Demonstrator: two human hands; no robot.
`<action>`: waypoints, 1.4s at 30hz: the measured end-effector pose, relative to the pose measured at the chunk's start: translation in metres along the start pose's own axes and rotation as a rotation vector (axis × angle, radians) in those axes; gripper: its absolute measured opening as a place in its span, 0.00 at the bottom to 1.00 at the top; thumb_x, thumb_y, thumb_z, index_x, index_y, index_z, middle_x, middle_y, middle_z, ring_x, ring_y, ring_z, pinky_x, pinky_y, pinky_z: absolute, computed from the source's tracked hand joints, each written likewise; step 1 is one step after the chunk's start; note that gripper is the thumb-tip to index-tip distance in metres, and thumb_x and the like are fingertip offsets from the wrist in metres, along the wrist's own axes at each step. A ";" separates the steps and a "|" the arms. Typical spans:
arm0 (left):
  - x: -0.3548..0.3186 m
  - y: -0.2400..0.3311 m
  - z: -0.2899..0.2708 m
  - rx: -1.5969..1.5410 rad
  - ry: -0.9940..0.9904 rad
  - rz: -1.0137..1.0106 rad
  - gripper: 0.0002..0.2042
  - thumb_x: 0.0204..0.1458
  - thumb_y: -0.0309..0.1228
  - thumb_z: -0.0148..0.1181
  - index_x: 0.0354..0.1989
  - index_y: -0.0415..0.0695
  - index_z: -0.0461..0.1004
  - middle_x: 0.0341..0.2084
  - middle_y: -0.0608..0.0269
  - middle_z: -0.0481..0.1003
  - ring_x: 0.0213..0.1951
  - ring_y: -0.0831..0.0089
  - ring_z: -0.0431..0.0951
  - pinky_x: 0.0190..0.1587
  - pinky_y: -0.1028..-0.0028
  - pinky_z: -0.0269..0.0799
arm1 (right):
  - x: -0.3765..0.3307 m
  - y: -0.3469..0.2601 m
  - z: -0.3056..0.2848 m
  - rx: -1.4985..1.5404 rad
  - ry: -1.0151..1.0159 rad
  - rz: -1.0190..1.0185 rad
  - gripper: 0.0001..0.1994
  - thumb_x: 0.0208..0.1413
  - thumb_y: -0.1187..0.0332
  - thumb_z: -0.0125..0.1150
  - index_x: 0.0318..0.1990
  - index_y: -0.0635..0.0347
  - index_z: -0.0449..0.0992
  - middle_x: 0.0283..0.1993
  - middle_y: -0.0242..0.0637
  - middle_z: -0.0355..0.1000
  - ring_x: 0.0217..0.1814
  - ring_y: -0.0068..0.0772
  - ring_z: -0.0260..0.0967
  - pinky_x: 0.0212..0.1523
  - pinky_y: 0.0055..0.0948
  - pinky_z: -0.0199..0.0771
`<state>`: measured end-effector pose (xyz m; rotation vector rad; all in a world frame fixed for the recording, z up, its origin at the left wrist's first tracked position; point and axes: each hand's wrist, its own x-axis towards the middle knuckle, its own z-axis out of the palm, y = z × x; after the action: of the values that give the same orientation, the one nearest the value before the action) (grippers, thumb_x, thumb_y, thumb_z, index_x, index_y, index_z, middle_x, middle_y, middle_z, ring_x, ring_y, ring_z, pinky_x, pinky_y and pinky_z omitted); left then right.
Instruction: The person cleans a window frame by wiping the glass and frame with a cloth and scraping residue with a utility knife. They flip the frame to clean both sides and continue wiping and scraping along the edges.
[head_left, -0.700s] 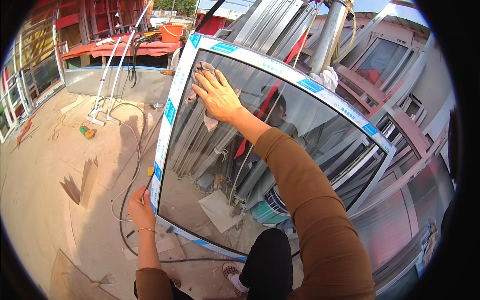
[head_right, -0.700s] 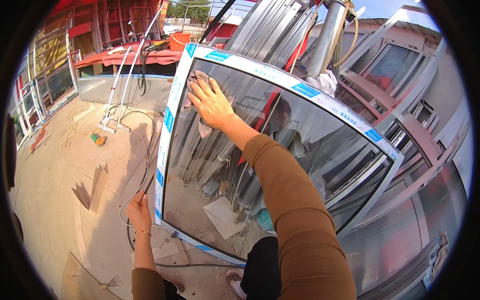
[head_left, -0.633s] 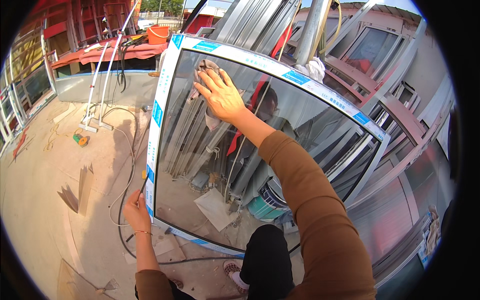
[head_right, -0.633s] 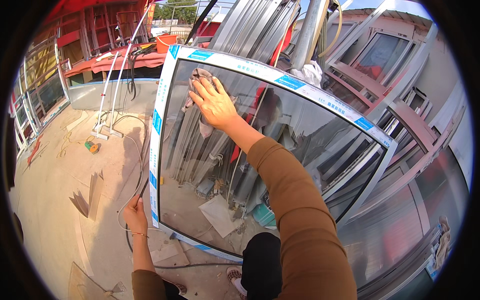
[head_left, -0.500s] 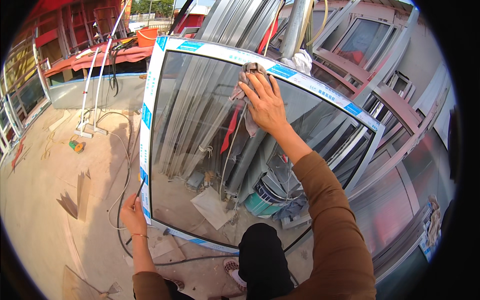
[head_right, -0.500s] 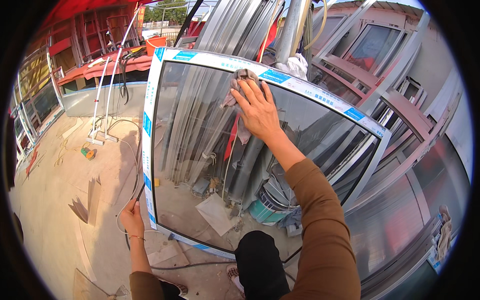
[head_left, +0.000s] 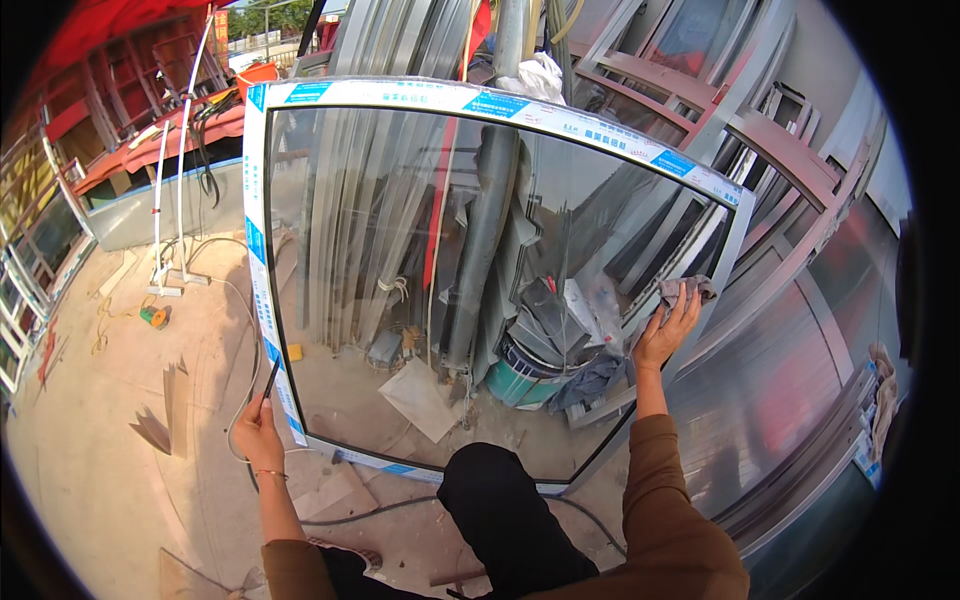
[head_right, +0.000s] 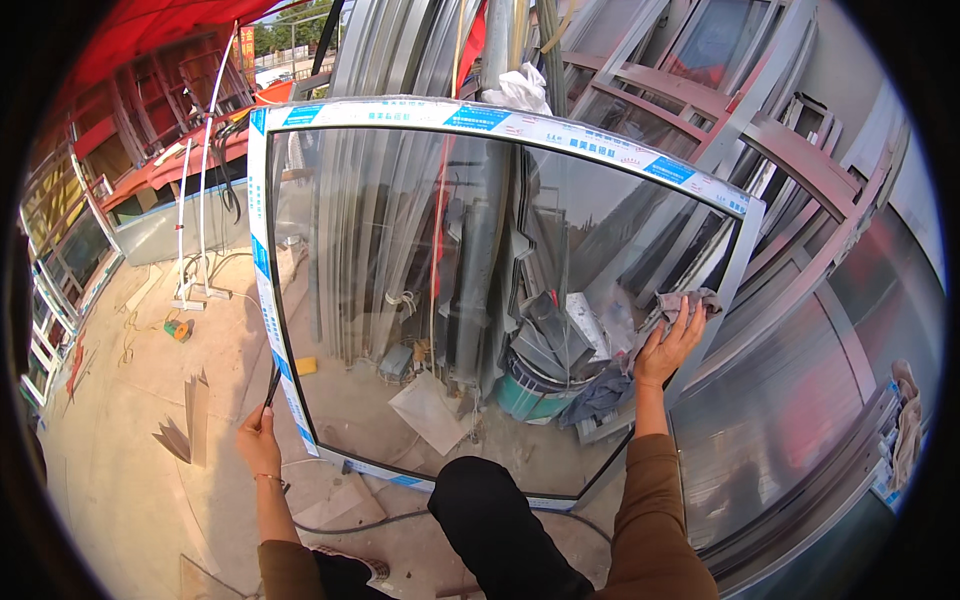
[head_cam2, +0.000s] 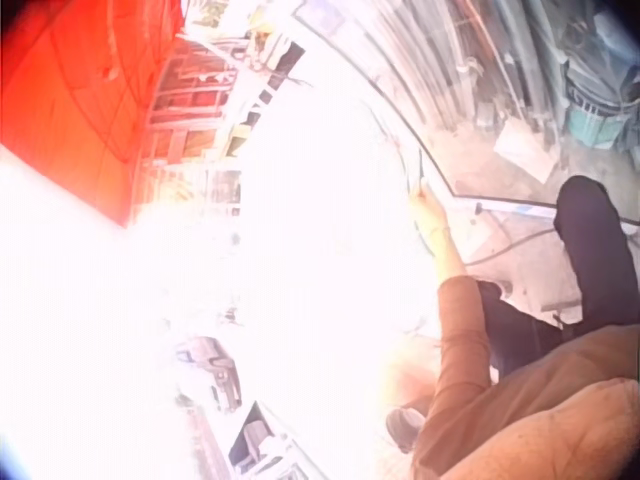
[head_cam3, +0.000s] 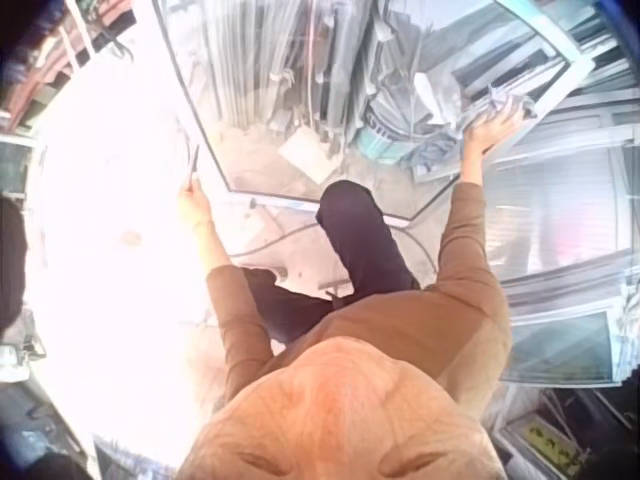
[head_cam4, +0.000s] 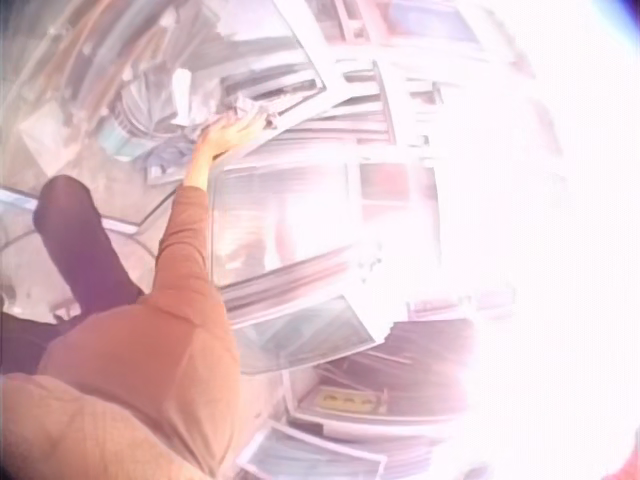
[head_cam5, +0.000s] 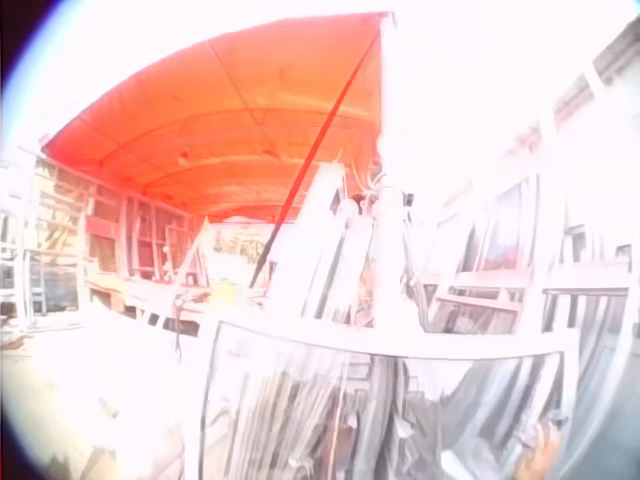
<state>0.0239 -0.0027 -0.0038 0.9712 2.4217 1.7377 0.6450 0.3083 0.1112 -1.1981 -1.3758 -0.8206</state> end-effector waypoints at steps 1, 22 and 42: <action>-0.001 -0.001 0.001 0.020 -0.021 -0.009 0.12 0.65 0.30 0.64 0.50 0.35 0.85 0.34 0.57 0.86 0.36 0.75 0.81 0.41 0.72 0.75 | -0.023 -0.007 -0.003 -0.026 -0.016 0.066 0.27 0.70 0.64 0.53 0.75 0.57 0.67 0.80 0.52 0.56 0.82 0.62 0.50 0.79 0.54 0.50; 0.015 -0.031 0.028 -0.135 -0.300 -0.256 0.18 0.71 0.39 0.58 0.58 0.38 0.82 0.57 0.62 0.83 0.57 0.66 0.83 0.60 0.65 0.74 | -0.431 -0.021 -0.029 -0.140 0.157 1.684 0.29 0.75 0.57 0.51 0.76 0.63 0.59 0.76 0.56 0.57 0.76 0.56 0.60 0.71 0.46 0.67; -0.001 -0.013 0.047 -0.162 -0.376 -0.253 0.18 0.71 0.39 0.58 0.58 0.38 0.82 0.56 0.61 0.83 0.57 0.66 0.82 0.58 0.67 0.76 | -0.467 0.064 -0.097 0.365 -0.398 2.214 0.14 0.70 0.68 0.42 0.50 0.62 0.76 0.48 0.45 0.80 0.41 0.49 0.81 0.33 0.49 0.83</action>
<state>0.0344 0.0346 -0.0337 0.8395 2.0346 1.4836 0.6906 0.1351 -0.3349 -1.6788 0.1612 1.1945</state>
